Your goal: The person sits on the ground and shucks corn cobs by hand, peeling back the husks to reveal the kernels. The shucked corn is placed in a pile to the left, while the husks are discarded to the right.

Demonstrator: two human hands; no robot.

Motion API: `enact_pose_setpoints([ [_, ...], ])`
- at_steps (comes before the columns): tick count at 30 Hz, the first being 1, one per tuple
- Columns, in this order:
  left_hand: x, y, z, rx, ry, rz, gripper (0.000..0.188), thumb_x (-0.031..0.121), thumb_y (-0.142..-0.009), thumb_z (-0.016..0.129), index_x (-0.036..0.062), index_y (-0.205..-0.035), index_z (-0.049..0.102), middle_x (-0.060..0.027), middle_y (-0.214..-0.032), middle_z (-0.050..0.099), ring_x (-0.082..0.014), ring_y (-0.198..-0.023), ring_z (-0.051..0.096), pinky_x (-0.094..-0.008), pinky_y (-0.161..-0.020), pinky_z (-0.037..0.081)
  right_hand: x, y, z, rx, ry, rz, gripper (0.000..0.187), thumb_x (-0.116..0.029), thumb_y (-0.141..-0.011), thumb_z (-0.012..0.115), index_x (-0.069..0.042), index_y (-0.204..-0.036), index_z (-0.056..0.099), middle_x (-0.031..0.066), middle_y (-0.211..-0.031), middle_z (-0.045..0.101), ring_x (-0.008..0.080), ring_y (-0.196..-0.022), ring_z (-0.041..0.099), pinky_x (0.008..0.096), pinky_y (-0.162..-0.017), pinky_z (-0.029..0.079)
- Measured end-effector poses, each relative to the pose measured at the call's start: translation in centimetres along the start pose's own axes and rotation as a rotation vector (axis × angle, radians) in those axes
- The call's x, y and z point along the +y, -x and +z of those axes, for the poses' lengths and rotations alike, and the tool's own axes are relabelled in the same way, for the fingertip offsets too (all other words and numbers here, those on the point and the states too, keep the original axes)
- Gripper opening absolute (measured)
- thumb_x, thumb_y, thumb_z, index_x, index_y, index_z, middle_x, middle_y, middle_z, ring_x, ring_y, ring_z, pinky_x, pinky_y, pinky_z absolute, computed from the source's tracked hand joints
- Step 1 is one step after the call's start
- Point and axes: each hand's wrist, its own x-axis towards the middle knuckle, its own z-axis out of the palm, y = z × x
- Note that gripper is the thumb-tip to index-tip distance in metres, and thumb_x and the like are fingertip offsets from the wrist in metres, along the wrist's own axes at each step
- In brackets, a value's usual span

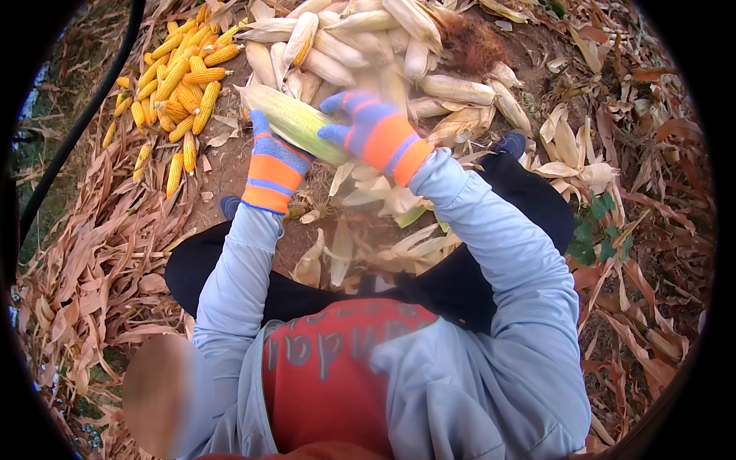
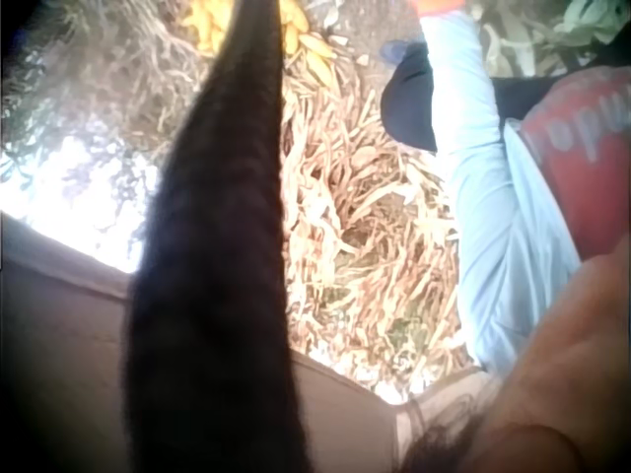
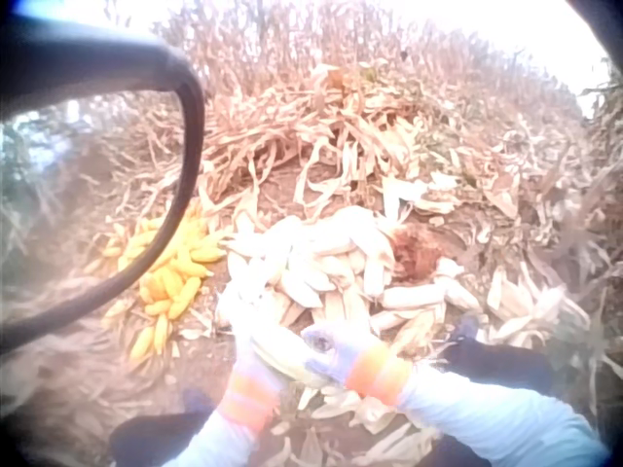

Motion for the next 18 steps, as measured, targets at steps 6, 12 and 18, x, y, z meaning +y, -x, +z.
enact_pose_setpoints([
  [6,-1.4,0.1,0.7,-0.023,0.021,-0.089,0.071,0.062,-0.077,0.037,0.0117,-0.127,0.030,-0.0110,-0.125,0.038,-0.0285,-0.112,0.038,-0.0427,-0.094,0.031,-0.5,-0.3,2.0,0.126,0.290,-0.059,0.057,-0.029,-0.059,0.073,-0.003,-0.103,0.048,0.0147,-0.095,0.055,0.0285,-0.082,0.056,0.0324,-0.071,0.046],
  [12,-2.2,-0.1,0.6,0.036,0.047,-0.090,0.066,0.059,-0.078,0.040,0.0120,-0.124,0.033,-0.0085,-0.120,0.041,-0.0274,-0.109,0.041,-0.0472,-0.092,0.032,-0.3,-0.7,2.4,0.135,0.311,-0.040,0.045,-0.025,-0.063,0.071,-0.006,-0.098,0.049,0.0132,-0.093,0.055,0.0283,-0.080,0.056,0.0324,-0.066,0.046],
  [18,-2.4,0.1,0.6,0.076,-0.013,-0.057,0.064,0.057,-0.077,0.046,0.0120,-0.121,0.035,-0.0095,-0.117,0.043,-0.0266,-0.106,0.042,-0.0503,-0.088,0.034,0.5,-0.9,2.6,0.207,0.276,-0.202,0.027,-0.017,-0.067,0.066,-0.006,-0.086,0.050,0.0124,-0.082,0.052,0.0286,-0.071,0.054,0.0328,-0.059,0.045],
])
